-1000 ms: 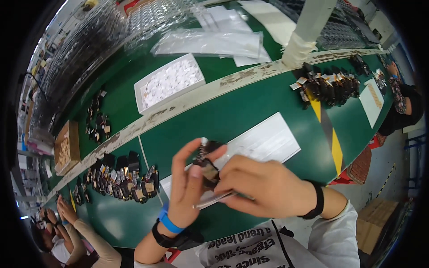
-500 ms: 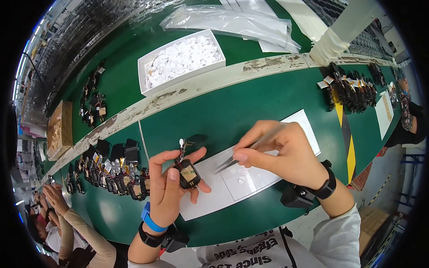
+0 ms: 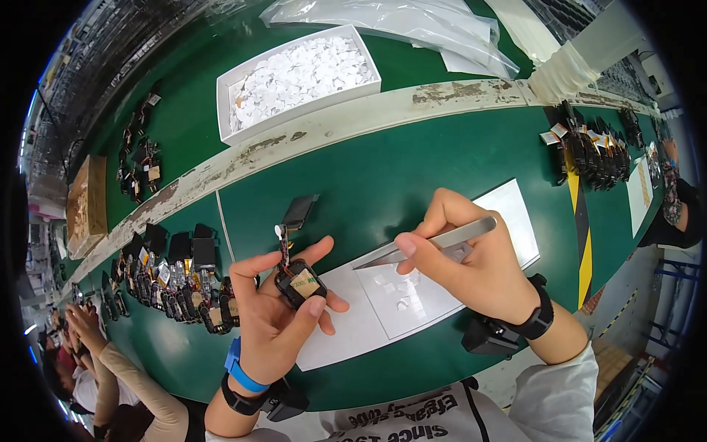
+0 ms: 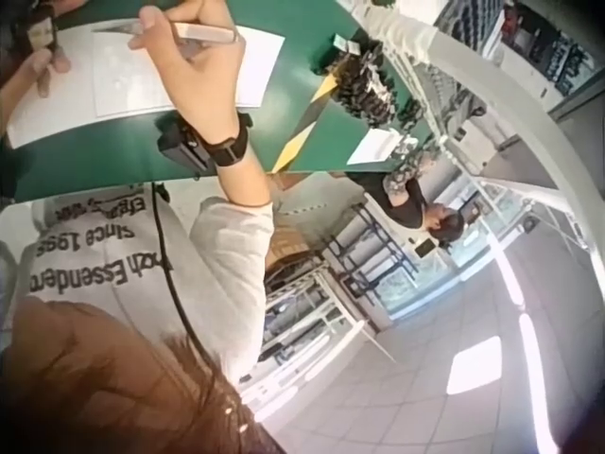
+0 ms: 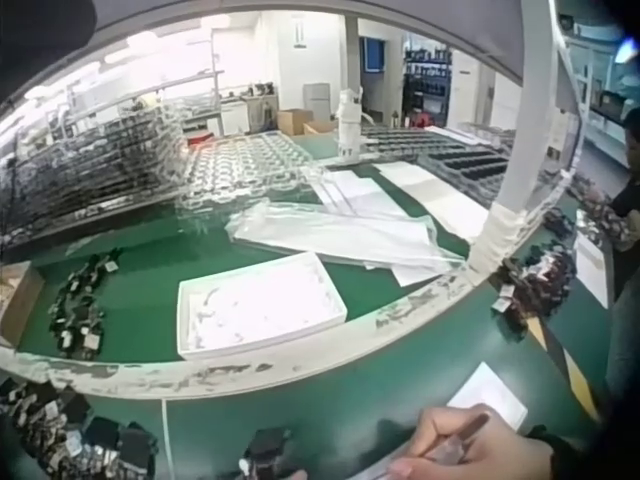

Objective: Assembling and inspecting small electronic components on a production line using tweezers.

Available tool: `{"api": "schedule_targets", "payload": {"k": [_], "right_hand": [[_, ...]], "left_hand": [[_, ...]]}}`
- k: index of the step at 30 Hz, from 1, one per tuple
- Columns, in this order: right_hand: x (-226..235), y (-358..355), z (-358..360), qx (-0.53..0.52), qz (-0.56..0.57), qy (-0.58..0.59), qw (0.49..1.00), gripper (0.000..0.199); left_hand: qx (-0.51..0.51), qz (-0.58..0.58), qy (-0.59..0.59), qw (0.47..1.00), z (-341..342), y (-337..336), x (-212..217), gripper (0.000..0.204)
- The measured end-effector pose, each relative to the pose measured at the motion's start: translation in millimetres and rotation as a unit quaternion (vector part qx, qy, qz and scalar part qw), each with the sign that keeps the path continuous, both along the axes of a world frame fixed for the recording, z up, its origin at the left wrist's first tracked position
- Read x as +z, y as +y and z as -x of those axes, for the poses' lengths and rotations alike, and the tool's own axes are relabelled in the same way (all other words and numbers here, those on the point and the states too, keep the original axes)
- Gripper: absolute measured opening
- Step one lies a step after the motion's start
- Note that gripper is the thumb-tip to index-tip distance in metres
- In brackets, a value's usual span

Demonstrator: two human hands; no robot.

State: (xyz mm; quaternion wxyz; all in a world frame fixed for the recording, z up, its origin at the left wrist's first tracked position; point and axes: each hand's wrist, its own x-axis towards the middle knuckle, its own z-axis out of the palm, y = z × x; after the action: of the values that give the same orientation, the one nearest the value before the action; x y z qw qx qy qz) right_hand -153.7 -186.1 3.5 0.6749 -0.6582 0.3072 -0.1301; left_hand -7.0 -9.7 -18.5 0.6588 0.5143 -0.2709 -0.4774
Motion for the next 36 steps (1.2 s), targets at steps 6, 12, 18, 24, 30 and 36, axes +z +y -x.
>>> {"api": "schedule_targets", "payload": {"k": [6,12,18,24,30,36], "right_hand": [[-1,2,-2,-0.01,-0.032,-0.015,0.999,0.018],[-1,1,-1,-0.012,-0.049,-0.015,0.999,0.018],[1,-1,0,-0.027,-0.082,-0.006,0.996,0.018],[1,-1,0,-0.03,-0.056,-0.002,0.998,0.019],[-3,-5,5,-0.039,-0.059,-0.083,0.994,0.018],[3,20,9,-0.022,-0.004,-0.202,0.979,0.016]], "left_hand": [[-0.004,0.01,0.001,1.0,-1,-2,-2,0.047],[-0.012,0.009,-0.012,1.0,-1,-1,-3,0.048],[-0.004,-0.003,-0.023,1.0,1,1,-1,0.051],[-0.008,-0.012,-0.032,0.999,0,1,1,0.05],[0.0,-0.019,-0.01,1.0,1,1,2,0.05],[-0.013,0.021,0.057,0.998,4,2,9,0.049]]}}
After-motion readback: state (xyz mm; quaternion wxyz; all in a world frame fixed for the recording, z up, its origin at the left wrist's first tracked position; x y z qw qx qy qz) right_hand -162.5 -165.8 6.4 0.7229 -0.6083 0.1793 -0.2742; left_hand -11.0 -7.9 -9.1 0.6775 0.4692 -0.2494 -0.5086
